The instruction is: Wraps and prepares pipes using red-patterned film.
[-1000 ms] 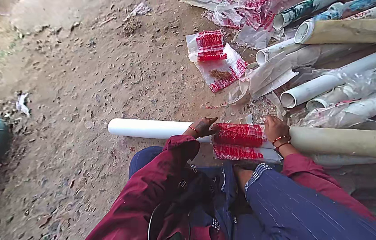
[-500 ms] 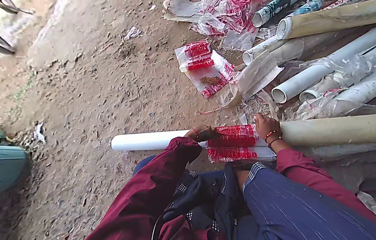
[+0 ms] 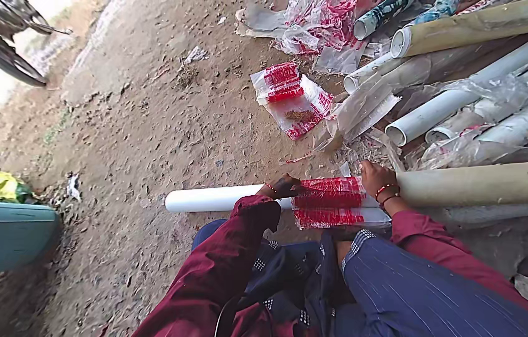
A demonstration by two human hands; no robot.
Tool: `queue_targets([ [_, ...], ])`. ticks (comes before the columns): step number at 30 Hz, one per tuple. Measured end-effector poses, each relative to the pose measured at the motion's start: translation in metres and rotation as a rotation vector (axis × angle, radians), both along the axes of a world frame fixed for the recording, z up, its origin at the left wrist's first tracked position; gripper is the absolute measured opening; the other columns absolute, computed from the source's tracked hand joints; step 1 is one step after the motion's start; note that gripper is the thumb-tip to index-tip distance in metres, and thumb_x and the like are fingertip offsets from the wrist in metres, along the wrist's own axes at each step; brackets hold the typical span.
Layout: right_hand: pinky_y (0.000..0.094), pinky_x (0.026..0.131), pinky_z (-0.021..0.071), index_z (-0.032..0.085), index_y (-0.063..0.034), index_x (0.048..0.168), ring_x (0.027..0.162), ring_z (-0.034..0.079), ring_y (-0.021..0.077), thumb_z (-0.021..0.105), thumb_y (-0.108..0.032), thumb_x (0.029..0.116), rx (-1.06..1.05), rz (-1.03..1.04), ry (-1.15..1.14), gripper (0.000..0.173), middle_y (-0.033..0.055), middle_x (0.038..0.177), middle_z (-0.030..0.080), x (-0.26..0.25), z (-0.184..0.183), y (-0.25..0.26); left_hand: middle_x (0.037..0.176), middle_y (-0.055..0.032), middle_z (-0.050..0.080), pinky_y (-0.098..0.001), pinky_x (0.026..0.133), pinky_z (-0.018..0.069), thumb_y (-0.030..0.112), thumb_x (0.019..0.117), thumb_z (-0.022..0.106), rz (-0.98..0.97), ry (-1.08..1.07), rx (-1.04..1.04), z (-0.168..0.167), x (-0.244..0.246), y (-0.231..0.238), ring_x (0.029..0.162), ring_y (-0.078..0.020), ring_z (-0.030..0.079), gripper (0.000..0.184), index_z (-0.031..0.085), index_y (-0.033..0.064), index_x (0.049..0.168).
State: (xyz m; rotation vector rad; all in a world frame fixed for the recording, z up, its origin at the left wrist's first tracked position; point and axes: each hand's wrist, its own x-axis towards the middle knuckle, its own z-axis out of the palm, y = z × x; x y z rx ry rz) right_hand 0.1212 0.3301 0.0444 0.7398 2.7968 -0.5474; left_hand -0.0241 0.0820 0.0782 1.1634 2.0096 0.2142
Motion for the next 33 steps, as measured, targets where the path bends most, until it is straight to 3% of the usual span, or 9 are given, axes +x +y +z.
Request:
queue_targets([
  [3,0.0616,0.095,0.0481,0.064,0.0056,0.126,0.111,0.068,0.0470,0.040,-0.015,0.1103,-0.003,0.001,-0.020,0.035,0.0294,0.113,0.071,-0.001,0.002,0.001,0.145,-0.0326,0.054,-0.0574,0.115,0.0367,0.015,0.1042,0.056,-0.030,0.041,-0.070,-0.001,0.009,0.012,0.134,-0.0480,0.055,0.053,0.043,-0.0090,0.150],
  [8,0.0616,0.093,0.0489,0.064,0.0068,0.122,0.108,0.069,0.0474,0.042,-0.014,0.1100,-0.025,0.017,0.016,0.033,0.0300,0.109,0.071,0.003,-0.001,0.006,0.138,-0.0321,0.056,-0.0562,0.111,0.0410,0.030,0.1095,0.049,0.049,0.019,-0.215,-0.021,0.015,0.030,0.130,-0.0450,0.056,0.050,0.051,-0.0112,0.138],
  [12,0.0618,0.093,0.0497,0.065,0.0072,0.124,0.106,0.069,0.0485,0.042,-0.013,0.1098,-0.035,0.023,0.065,0.033,0.0305,0.109,0.071,0.006,-0.005,0.006,0.128,-0.0341,0.063,-0.0584,0.106,0.0440,0.012,0.1088,0.044,-0.130,0.044,-0.289,-0.009,0.004,0.045,0.123,-0.0482,0.060,0.036,0.059,-0.0130,0.130],
  [16,0.0627,0.093,0.0498,0.063,0.0058,0.133,0.106,0.070,0.0501,0.042,-0.010,0.1081,0.001,0.030,0.117,0.036,0.0320,0.114,0.071,0.008,-0.004,0.005,0.131,-0.0247,0.063,-0.0488,0.105,0.0435,0.002,0.1068,0.043,-0.148,0.109,-0.541,0.034,0.008,0.082,0.126,-0.0363,0.058,0.030,0.064,-0.0063,0.125],
  [20,0.0642,0.089,0.0515,0.066,0.0048,0.130,0.100,0.071,0.0507,0.044,-0.008,0.1061,0.089,0.026,0.232,0.035,0.0313,0.109,0.073,0.017,-0.015,-0.001,0.125,-0.0277,0.068,-0.0595,0.106,0.0437,0.008,0.1041,0.049,0.013,-0.010,-0.003,-0.025,-0.011,0.016,0.120,-0.0436,0.064,0.033,0.067,-0.0026,0.131],
  [24,0.0669,0.092,0.0476,0.062,0.0060,0.134,0.109,0.067,0.0528,0.039,-0.013,0.1099,0.077,-0.006,0.088,0.038,0.0343,0.117,0.069,0.014,-0.006,-0.003,0.143,-0.0240,0.059,-0.0479,0.118,0.0383,0.023,0.1069,0.056,0.509,-0.013,0.172,-0.043,0.012,-0.032,0.135,-0.0358,0.057,0.046,0.053,-0.0024,0.145],
  [26,0.0670,0.097,0.0457,0.060,0.0040,0.136,0.116,0.065,0.0524,0.038,-0.017,0.1122,0.019,-0.069,0.026,0.039,0.0338,0.121,0.068,0.012,0.002,0.001,0.141,-0.0251,0.058,-0.0475,0.115,0.0416,0.018,0.1051,0.058,0.692,0.089,0.309,-0.054,0.033,-0.047,0.133,-0.0373,0.057,0.039,0.057,-0.0036,0.138],
  [29,0.0646,0.100,0.0448,0.061,0.0036,0.134,0.117,0.065,0.0485,0.037,-0.018,0.1126,-0.052,-0.251,0.119,0.039,0.0291,0.120,0.070,0.021,0.019,0.005,0.128,-0.0255,0.067,-0.0476,0.113,0.0433,0.014,0.0983,0.065,0.691,0.215,0.621,-0.078,0.060,-0.057,0.126,-0.0397,0.061,0.027,0.071,-0.0042,0.117],
  [33,0.0599,0.101,0.0467,0.060,0.0048,0.134,0.113,0.068,0.0426,0.036,-0.017,0.1129,-0.024,-0.181,-0.004,0.039,0.0267,0.118,0.071,0.019,0.047,0.000,0.136,-0.0228,0.063,-0.0499,0.115,0.0402,0.015,0.0976,0.066,0.630,0.119,0.515,-0.064,0.065,-0.038,0.132,-0.0385,0.057,0.033,0.069,0.0004,0.127],
])
